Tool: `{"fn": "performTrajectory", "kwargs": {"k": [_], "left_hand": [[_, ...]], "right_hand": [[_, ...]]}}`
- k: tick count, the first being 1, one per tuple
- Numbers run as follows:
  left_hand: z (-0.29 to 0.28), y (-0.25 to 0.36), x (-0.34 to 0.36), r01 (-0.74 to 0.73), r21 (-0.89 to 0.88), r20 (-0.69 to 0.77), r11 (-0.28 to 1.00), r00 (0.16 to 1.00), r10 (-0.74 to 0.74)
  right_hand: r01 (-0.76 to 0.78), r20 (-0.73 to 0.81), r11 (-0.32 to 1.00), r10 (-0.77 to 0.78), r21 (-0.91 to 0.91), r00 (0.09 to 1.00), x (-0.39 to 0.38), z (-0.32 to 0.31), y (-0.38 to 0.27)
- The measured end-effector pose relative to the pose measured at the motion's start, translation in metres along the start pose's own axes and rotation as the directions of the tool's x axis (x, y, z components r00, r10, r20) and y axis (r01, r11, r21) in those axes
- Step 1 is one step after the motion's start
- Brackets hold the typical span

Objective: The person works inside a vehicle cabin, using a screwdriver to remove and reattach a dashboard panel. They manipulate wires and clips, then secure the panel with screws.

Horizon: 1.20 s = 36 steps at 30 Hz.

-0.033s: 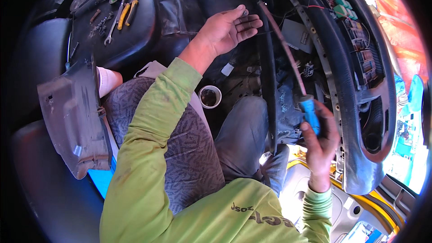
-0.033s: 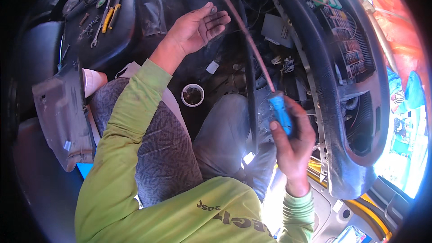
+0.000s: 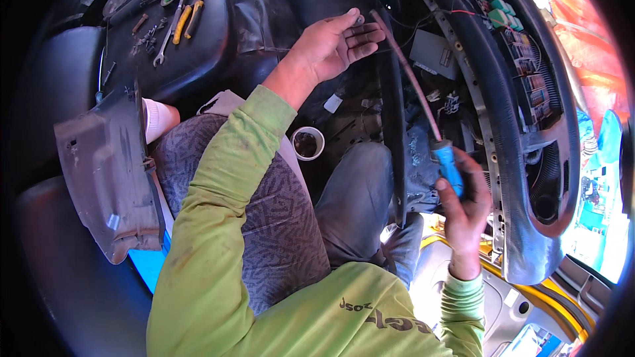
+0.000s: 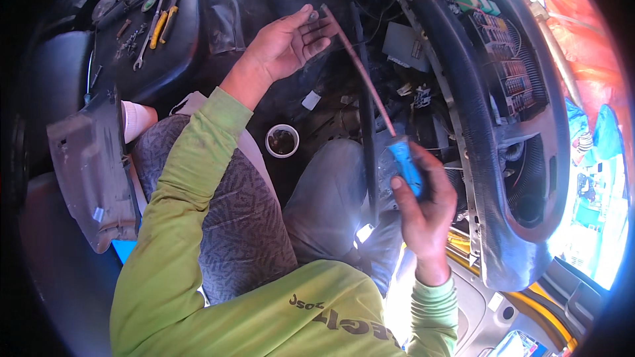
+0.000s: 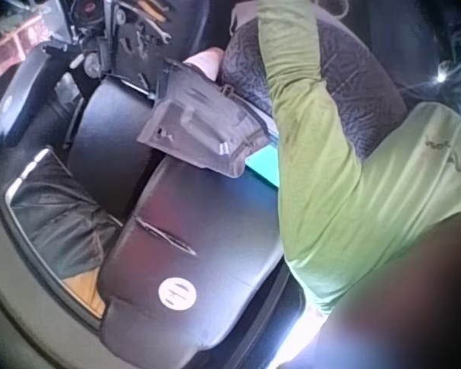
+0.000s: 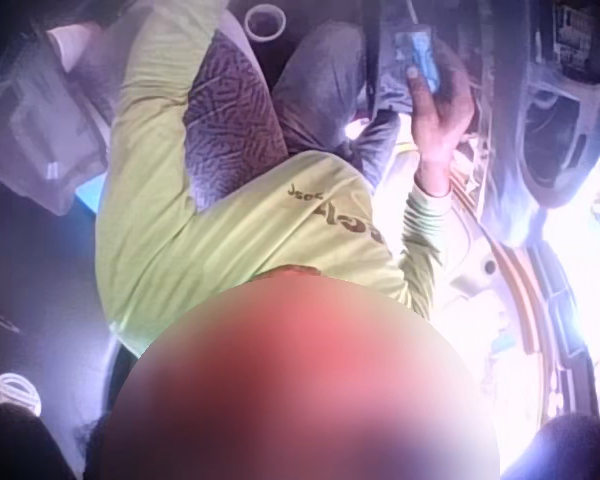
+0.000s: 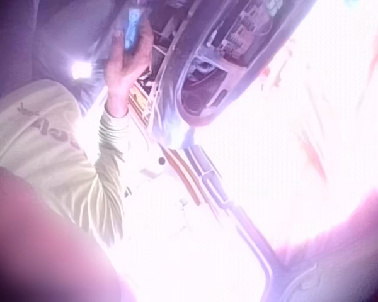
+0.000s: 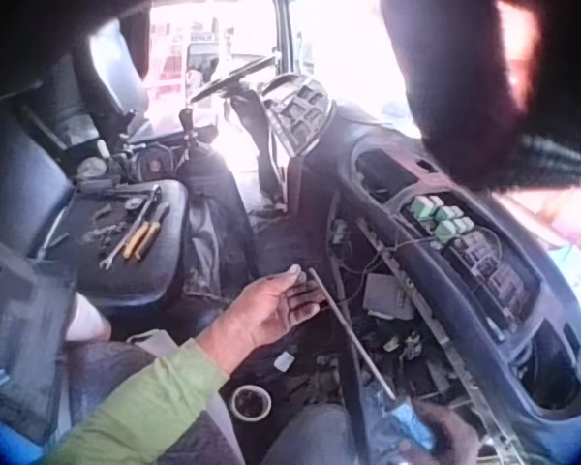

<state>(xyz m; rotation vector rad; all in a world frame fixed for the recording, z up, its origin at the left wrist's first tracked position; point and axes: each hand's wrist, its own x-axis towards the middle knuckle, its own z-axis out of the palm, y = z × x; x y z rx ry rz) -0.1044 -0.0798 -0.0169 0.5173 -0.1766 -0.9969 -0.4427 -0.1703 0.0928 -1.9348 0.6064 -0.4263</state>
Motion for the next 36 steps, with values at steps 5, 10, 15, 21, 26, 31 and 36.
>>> {"fn": "performTrajectory", "kwargs": {"k": [5,10,15,21,26,31,36], "left_hand": [[0.003,0.007,0.002,-0.025,0.043,0.038,0.999,0.999,0.023],[0.003,0.007,0.001,-0.047,0.047,0.003,0.998,0.999,0.047],[-0.001,0.009,0.003,-0.057,0.060,0.003,0.997,0.998,0.057],[-0.011,0.015,0.005,-0.099,0.252,0.002,0.963,0.995,0.102],[-0.023,0.022,0.013,-0.050,0.338,-0.097,0.940,0.991,0.088],[-0.034,0.025,0.027,-0.136,0.100,-0.102,0.986,0.984,0.147],[-0.029,0.039,0.018,-0.265,0.009,-0.097,0.964,0.959,0.265]], "right_hand": [[0.022,-0.004,1.000,-0.022,-0.014,1.000,0.003,0.013,0.023],[0.044,0.008,0.996,-0.044,-0.074,0.999,0.004,0.015,0.016],[-0.009,0.041,0.999,0.011,-0.046,0.999,0.005,0.014,0.015],[-0.232,0.116,0.942,0.210,0.243,0.971,0.003,0.013,0.020],[-0.525,0.421,0.533,0.314,0.663,0.851,-0.001,0.037,0.032],[-0.488,0.512,0.578,0.137,0.654,0.848,0.011,0.100,0.053],[-0.363,0.408,0.766,0.145,0.531,0.902,0.041,0.159,0.078]]}}
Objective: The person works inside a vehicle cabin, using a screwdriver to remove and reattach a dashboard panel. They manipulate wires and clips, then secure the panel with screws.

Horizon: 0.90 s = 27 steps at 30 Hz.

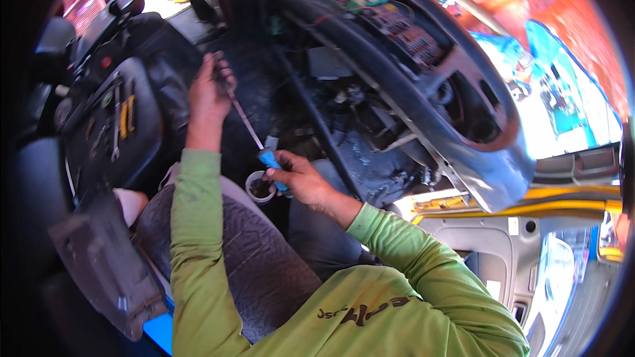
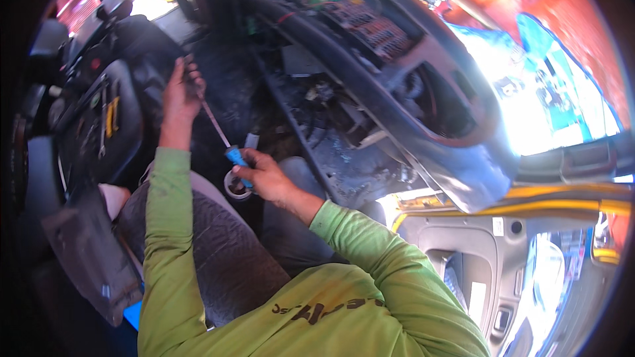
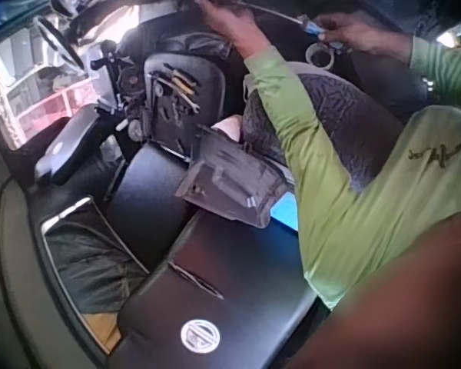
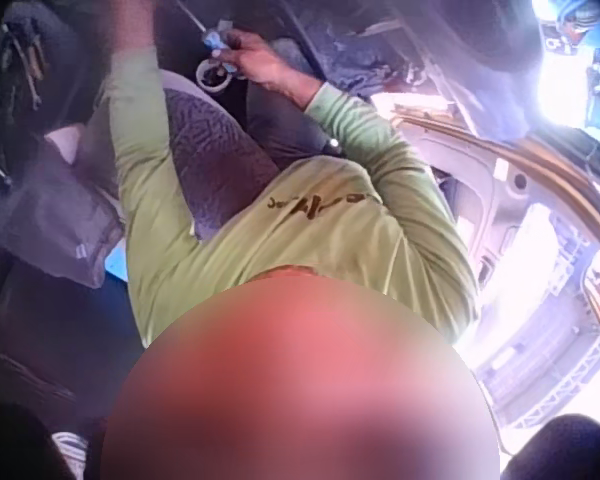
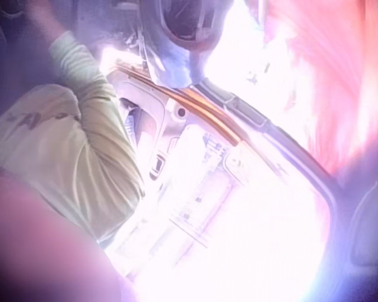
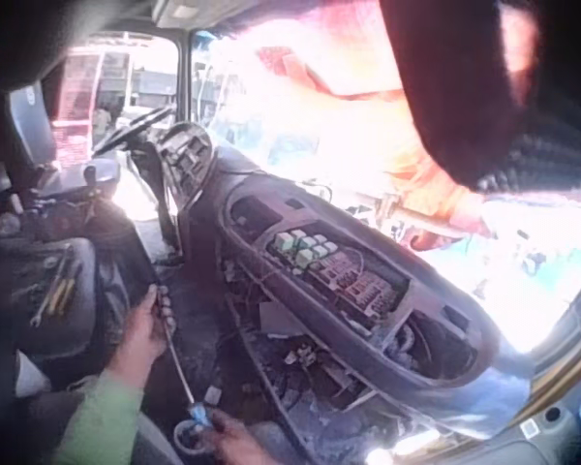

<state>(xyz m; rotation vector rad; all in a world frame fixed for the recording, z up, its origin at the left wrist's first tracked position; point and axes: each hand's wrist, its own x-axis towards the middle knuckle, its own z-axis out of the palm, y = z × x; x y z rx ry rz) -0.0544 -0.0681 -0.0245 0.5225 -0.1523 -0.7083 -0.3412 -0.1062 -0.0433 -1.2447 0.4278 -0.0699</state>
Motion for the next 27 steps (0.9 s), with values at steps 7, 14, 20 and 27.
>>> {"fn": "performTrajectory", "kwargs": {"k": [7,14,20,27], "left_hand": [[0.027,0.003,-0.017,-0.042,0.185,0.147,0.982,0.989,0.015],[0.020,0.034,-0.027,0.074,0.913,0.126,0.400,0.884,-0.450],[0.010,0.022,-0.022,-0.023,0.947,0.195,0.320,0.832,-0.519],[-0.007,0.032,-0.014,-0.055,0.973,0.132,0.223,0.929,-0.345]], "right_hand": [[0.060,-0.047,0.987,-0.068,-0.152,0.997,0.051,0.001,0.030],[0.169,-0.137,0.970,-0.194,-0.174,0.971,0.101,0.005,0.000],[0.241,-0.196,0.847,-0.369,-0.473,0.909,0.128,0.012,-0.036],[0.196,0.029,0.192,-0.637,-0.962,0.771,0.062,-0.027,-0.041]]}}
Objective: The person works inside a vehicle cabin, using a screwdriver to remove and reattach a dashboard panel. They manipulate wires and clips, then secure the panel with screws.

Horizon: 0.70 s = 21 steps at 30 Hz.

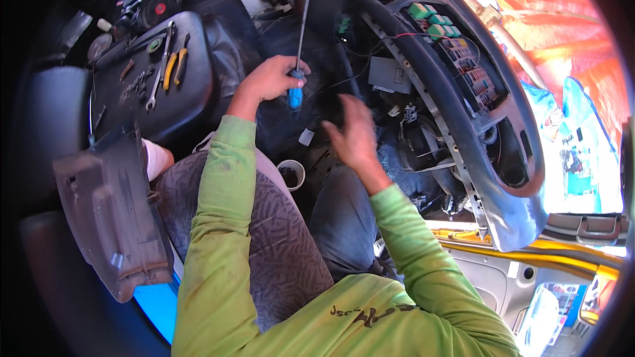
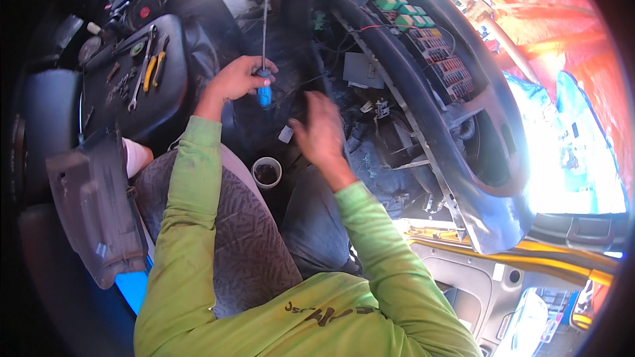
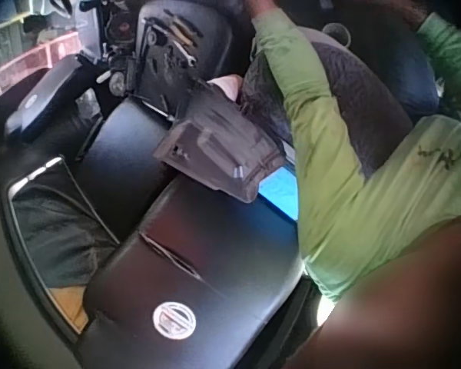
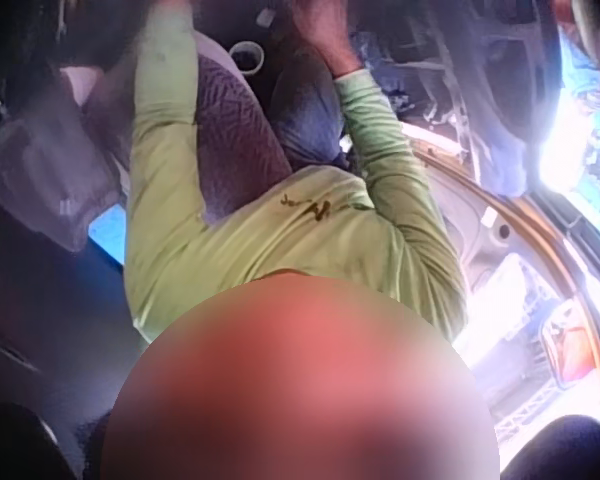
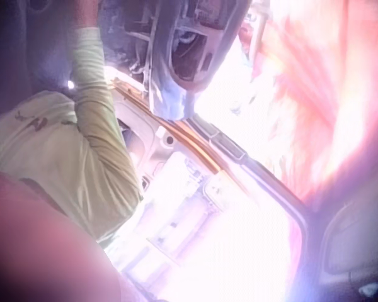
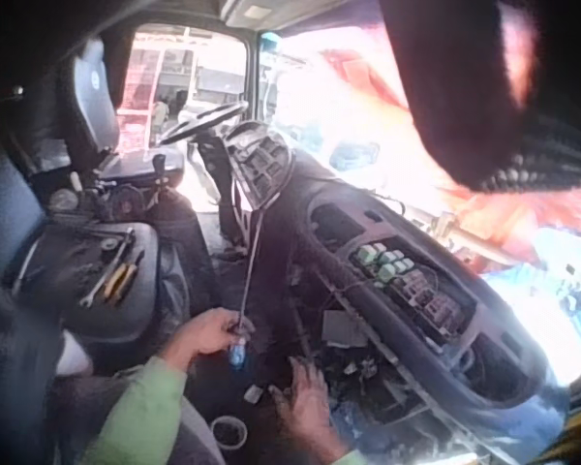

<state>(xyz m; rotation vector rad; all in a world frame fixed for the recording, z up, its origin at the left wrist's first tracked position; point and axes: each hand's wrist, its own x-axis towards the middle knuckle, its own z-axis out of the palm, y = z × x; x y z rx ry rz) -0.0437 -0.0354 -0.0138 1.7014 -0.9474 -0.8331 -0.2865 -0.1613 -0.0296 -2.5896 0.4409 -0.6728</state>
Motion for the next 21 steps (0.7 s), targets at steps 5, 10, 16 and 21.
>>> {"fn": "performTrajectory", "kwargs": {"k": [5,10,16,21], "left_hand": [[-0.023,-0.018,-0.001,0.017,0.516,-0.150,0.856,0.986,0.070],[-0.027,-0.040,-0.001,0.187,0.584,-0.206,0.790,0.975,-0.079],[-0.023,-0.046,0.006,0.217,0.531,-0.157,0.819,0.975,-0.157],[-0.023,-0.042,0.006,0.205,0.547,-0.151,0.811,0.978,-0.145]], "right_hand": [[-0.361,0.105,0.872,0.414,-0.330,0.904,-0.083,-0.038,0.049],[-0.498,0.216,0.780,0.598,-0.380,0.772,-0.119,-0.038,0.084],[-0.512,0.170,0.810,0.568,-0.285,0.805,-0.128,-0.039,0.096],[-0.471,0.187,0.831,0.534,-0.296,0.825,-0.143,-0.053,0.101]]}}
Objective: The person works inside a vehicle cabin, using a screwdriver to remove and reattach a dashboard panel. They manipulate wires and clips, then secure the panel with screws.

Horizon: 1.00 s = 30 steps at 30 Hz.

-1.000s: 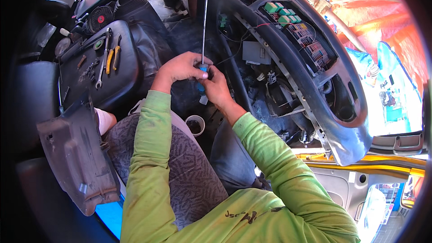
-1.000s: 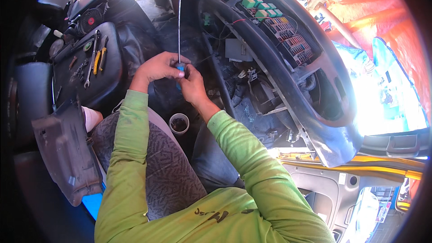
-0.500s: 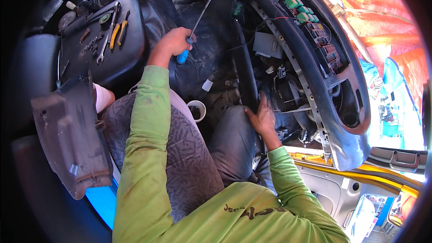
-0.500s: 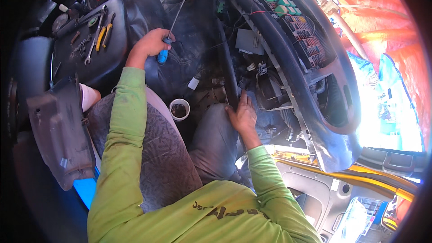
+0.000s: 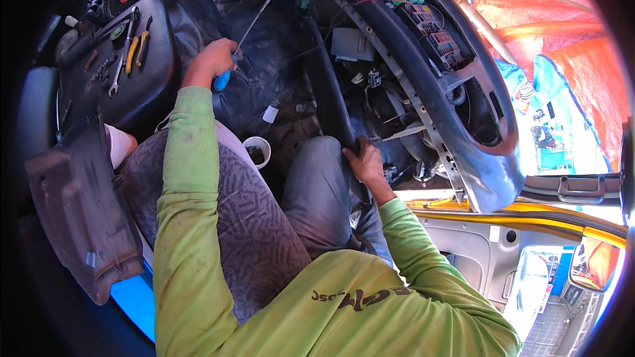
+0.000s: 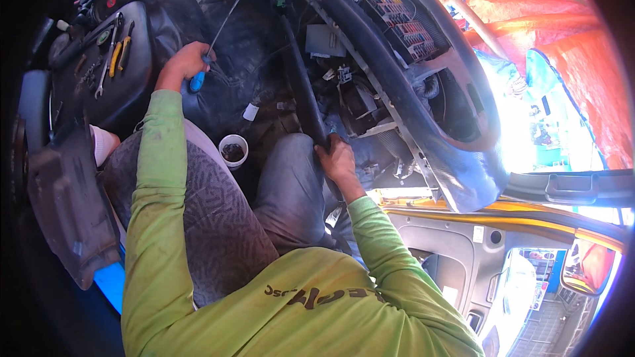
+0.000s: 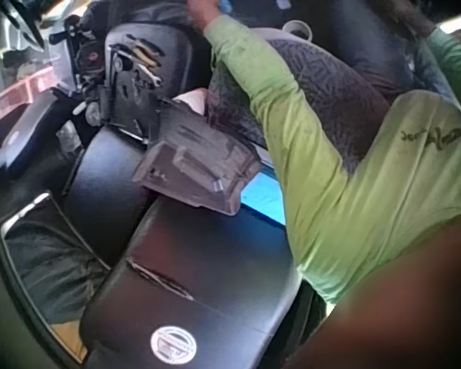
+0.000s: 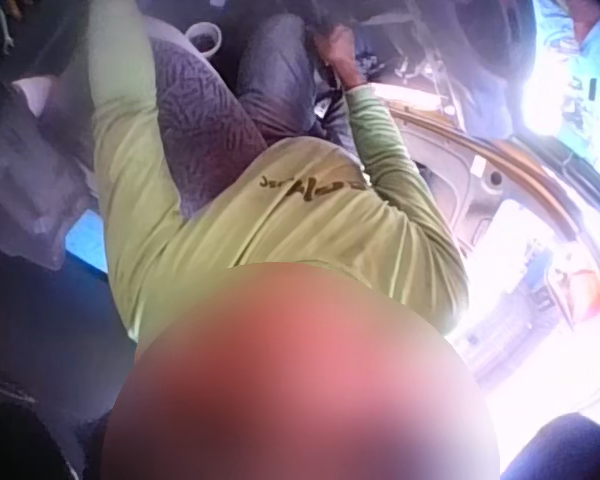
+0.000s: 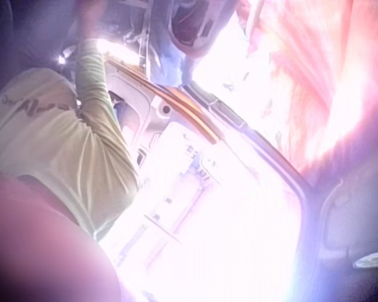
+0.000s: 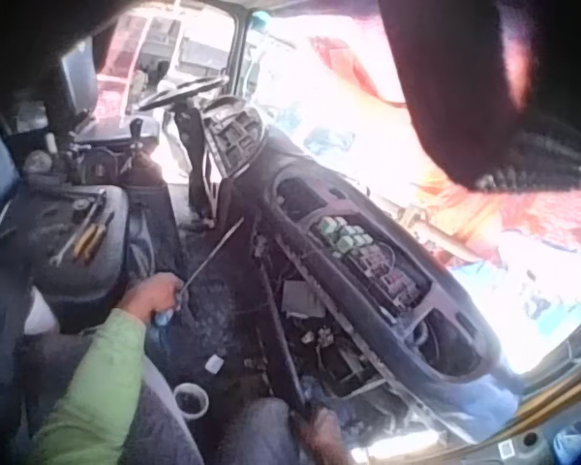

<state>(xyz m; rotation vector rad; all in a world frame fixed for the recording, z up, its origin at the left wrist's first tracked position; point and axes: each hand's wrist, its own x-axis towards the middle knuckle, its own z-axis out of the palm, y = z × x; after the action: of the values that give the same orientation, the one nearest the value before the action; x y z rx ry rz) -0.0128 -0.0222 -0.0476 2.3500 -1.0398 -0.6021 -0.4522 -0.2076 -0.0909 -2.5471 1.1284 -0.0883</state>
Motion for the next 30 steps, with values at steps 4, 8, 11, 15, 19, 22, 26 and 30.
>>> {"fn": "performTrajectory", "kwargs": {"k": [4,8,11,15,19,22,26,30], "left_hand": [[0.002,-0.001,0.000,-0.007,0.032,-0.026,0.999,1.000,0.008],[0.003,-0.002,-0.001,-0.040,0.072,-0.045,0.997,0.998,0.043],[0.001,0.000,-0.004,0.031,0.077,-0.018,0.997,0.999,-0.029],[0.000,0.003,-0.010,0.057,0.092,-0.061,0.994,0.997,-0.052],[-0.001,0.005,-0.013,0.082,0.117,-0.072,0.990,0.995,-0.074],[-0.001,0.007,-0.013,0.119,0.159,-0.067,0.980,0.992,-0.110],[0.002,0.012,-0.013,0.174,0.195,-0.129,0.965,0.980,-0.150],[0.009,0.021,-0.013,0.203,0.180,-0.169,0.962,0.970,-0.173]], "right_hand": [[-0.044,0.022,0.998,0.045,-0.055,0.999,-0.012,0.004,0.005],[-0.038,0.035,0.997,0.041,-0.065,0.999,-0.019,0.005,0.008],[0.021,-0.029,0.999,-0.022,-0.026,0.999,-0.015,-0.004,0.012],[0.049,-0.073,0.999,-0.047,0.020,0.996,-0.006,-0.029,0.013],[0.121,-0.106,0.991,-0.115,0.057,0.988,-0.006,-0.073,0.000],[0.207,-0.157,0.971,-0.188,0.120,0.970,-0.009,-0.107,-0.018],[0.205,-0.134,0.978,-0.197,0.049,0.971,-0.006,-0.137,-0.046],[0.212,-0.128,0.976,-0.204,0.054,0.971,0.000,-0.154,-0.070]]}}
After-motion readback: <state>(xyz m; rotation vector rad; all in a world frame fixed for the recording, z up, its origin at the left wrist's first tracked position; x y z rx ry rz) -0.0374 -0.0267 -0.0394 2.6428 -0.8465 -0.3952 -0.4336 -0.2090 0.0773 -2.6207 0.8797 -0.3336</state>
